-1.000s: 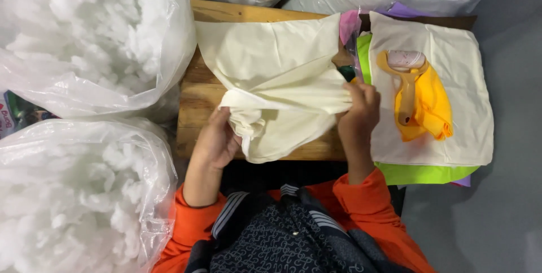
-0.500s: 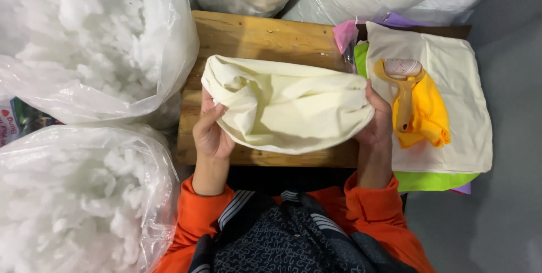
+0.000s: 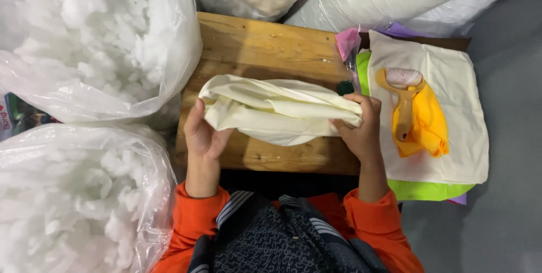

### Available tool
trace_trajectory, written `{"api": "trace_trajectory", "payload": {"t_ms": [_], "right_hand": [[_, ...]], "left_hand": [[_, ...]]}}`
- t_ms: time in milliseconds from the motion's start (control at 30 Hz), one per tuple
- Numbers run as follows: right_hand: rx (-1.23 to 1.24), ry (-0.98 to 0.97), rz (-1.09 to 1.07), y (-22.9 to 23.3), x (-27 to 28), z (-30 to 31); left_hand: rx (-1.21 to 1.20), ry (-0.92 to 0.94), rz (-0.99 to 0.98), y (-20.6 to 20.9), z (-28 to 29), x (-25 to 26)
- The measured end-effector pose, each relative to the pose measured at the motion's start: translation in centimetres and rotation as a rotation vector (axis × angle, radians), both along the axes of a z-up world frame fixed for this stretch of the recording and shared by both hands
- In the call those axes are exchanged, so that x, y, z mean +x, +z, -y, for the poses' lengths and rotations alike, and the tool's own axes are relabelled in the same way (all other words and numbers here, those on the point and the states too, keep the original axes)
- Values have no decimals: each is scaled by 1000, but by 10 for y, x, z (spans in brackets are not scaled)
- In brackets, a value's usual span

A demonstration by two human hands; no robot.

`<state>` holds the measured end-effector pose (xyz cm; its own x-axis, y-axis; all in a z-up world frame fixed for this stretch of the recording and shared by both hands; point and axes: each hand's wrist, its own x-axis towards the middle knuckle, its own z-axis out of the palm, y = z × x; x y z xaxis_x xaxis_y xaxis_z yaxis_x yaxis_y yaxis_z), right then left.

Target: Cleaning a pillowcase with a lint roller and then stuffing it with polyester fiberfill from large bags.

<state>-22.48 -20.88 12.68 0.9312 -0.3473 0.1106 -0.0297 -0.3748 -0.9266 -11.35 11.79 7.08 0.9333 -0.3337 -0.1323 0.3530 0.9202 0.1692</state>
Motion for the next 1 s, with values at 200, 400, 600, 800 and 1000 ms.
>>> {"api": "trace_trajectory", "payload": {"t_ms": [200, 400, 600, 800, 1000], "right_hand": [[-370, -116, 25, -13, -5, 9], [444, 16, 5, -19, -9, 27], [54, 162, -105, 28, -3, -5], [-171, -158, 344, 35, -6, 24], [-275, 378, 66, 20, -8, 40]], "left_hand": [[969, 55, 135, 74, 11, -41], [1679, 514, 352, 60, -19, -56], [1204, 235, 178, 24, -31, -63], [476, -181, -378, 45, -19, -42], [510, -264, -443, 55, -23, -40]]}}
